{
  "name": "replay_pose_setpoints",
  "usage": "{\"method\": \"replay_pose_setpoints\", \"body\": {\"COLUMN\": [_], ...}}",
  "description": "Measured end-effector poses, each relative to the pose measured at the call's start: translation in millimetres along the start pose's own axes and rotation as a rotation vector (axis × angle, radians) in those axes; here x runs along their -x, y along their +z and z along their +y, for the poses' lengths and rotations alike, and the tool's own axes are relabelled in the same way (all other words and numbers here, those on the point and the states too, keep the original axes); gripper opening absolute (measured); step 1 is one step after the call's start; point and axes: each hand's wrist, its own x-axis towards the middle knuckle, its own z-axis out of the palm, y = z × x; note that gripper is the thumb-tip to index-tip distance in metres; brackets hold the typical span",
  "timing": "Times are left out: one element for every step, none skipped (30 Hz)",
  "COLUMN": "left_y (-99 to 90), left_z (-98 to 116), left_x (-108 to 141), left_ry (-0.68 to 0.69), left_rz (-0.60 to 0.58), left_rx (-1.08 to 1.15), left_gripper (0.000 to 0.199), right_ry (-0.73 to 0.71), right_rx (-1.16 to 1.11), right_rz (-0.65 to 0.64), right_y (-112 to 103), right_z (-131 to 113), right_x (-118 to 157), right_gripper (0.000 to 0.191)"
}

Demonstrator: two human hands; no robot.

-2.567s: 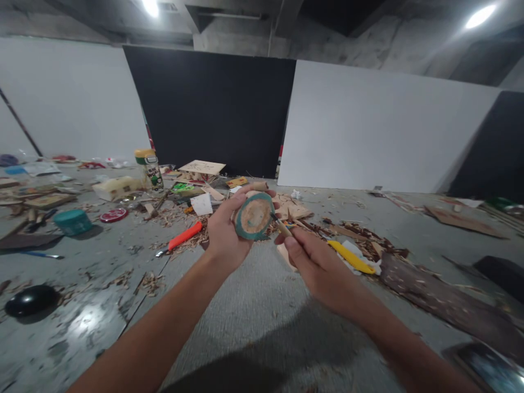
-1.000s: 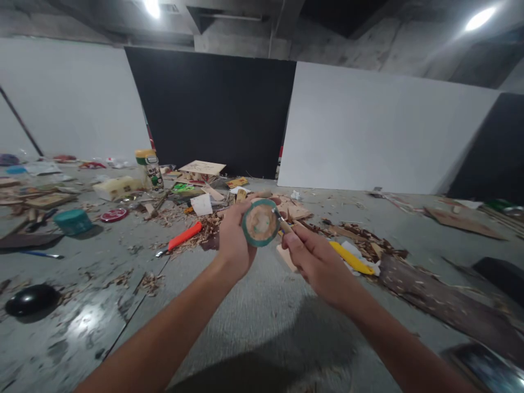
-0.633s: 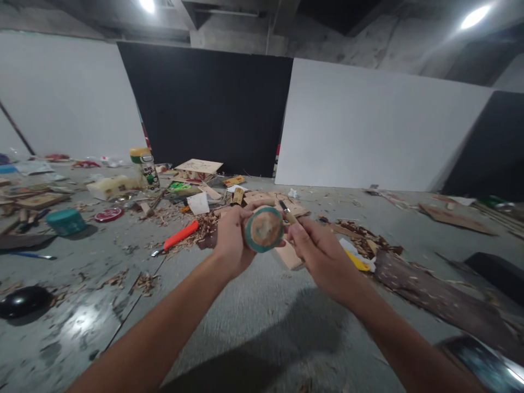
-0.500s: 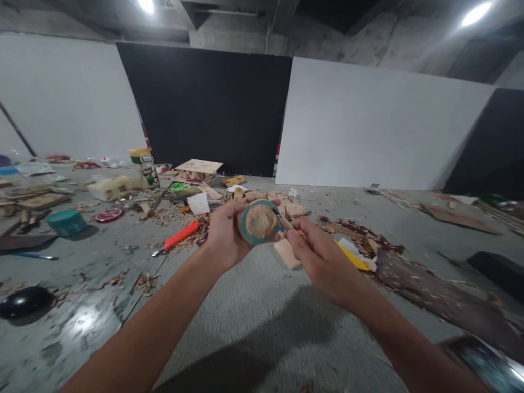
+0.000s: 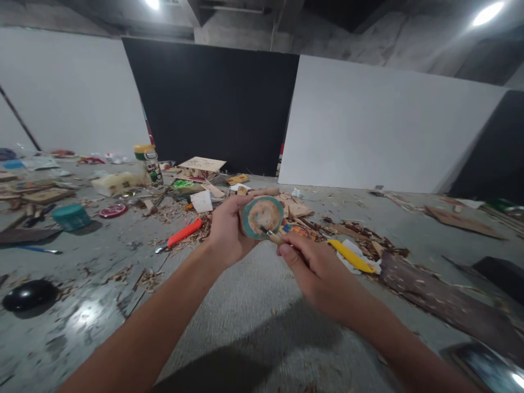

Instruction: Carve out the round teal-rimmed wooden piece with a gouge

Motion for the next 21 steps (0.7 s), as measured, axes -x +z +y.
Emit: {"method": "replay_pose_setpoints", "body": {"left_y": [-0.3, -0.3, 0.1, 0.9, 1.9, 3.0, 4.0, 4.8, 5.3, 5.3, 5.0, 4.5, 3.8, 3.0, 2.5, 2.0, 1.9, 1.9, 2.1, 2.5, 3.0], "left_z": [-0.9, -1.7, -2.5, -3.0, -3.4, -3.5, -3.5, -3.4, -3.4, -3.5, -3.6, -3.9, -4.3, -4.7, -5.0, -5.3, -5.6, -6.0, -6.4, -6.9, -7.5], "left_x": [0.1, 0.4, 0.8, 1.4, 2.1, 2.8, 3.4, 4.0, 4.4, 4.7, 4.9, 5.1, 5.2, 5.3, 5.3, 5.2, 5.2, 5.1, 5.0, 5.0, 5.1], "left_ry": [-0.002, -0.004, -0.002, 0.000, 0.001, 0.002, 0.002, 0.004, 0.009, 0.017, 0.025, 0.033, 0.037, 0.038, 0.038, 0.040, 0.043, 0.051, 0.063, 0.079, 0.093], "left_rz": [-0.022, -0.041, -0.057, -0.073, -0.090, -0.108, -0.127, -0.146, -0.161, -0.171, -0.181, -0.193, -0.208, -0.222, -0.233, -0.239, -0.241, -0.235, -0.223, -0.208, -0.200], "left_rx": [-0.002, -0.005, -0.005, -0.003, -0.002, -0.004, -0.010, -0.020, -0.031, -0.039, -0.043, -0.042, -0.040, -0.037, -0.035, -0.033, -0.035, -0.036, -0.036, -0.036, -0.038], "left_gripper": [0.033, 0.033, 0.032, 0.031, 0.030, 0.029, 0.029, 0.028, 0.028, 0.028, 0.028, 0.028, 0.029, 0.031, 0.032, 0.033, 0.034, 0.034, 0.034, 0.033, 0.032], "right_ry": [-0.002, -0.005, -0.007, -0.009, -0.010, -0.011, -0.014, -0.018, -0.024, -0.031, -0.035, -0.036, -0.031, -0.021, -0.010, 0.000, 0.004, 0.004, -0.001, -0.011, -0.018], "right_rx": [0.017, 0.029, 0.037, 0.038, 0.034, 0.027, 0.018, 0.007, -0.004, -0.018, -0.037, -0.062, -0.091, -0.122, -0.150, -0.169, -0.175, -0.167, -0.150, -0.129, -0.118], "right_rz": [-0.006, -0.007, -0.005, -0.007, -0.012, -0.020, -0.029, -0.033, -0.033, -0.029, -0.028, -0.034, -0.048, -0.067, -0.089, -0.103, -0.106, -0.098, -0.078, -0.050, -0.025], "right_y": [0.1, 0.0, -0.1, -0.2, -0.5, -0.7, -1.0, -1.4, -1.6, -1.9, -1.9, -1.8, -1.5, -1.0, -0.2, 0.8, 2.1, 3.5, 4.8, 6.0, 6.8], "right_z": [-0.5, -1.0, -1.7, -2.4, -3.1, -3.8, -4.4, -5.0, -5.4, -5.8, -6.1, -6.5, -6.8, -7.1, -7.4, -7.7, -7.9, -8.0, -8.0, -7.8, -7.6], "right_x": [0.8, 1.5, 2.1, 2.6, 3.1, 3.4, 3.8, 4.1, 4.4, 4.7, 4.9, 5.2, 5.5, 5.8, 6.1, 6.4, 6.8, 7.1, 7.4, 7.7, 7.8], "right_gripper": [0.024, 0.024, 0.024, 0.024, 0.024, 0.025, 0.026, 0.026, 0.026, 0.026, 0.025, 0.026, 0.027, 0.029, 0.030, 0.032, 0.032, 0.031, 0.029, 0.026, 0.025]}}
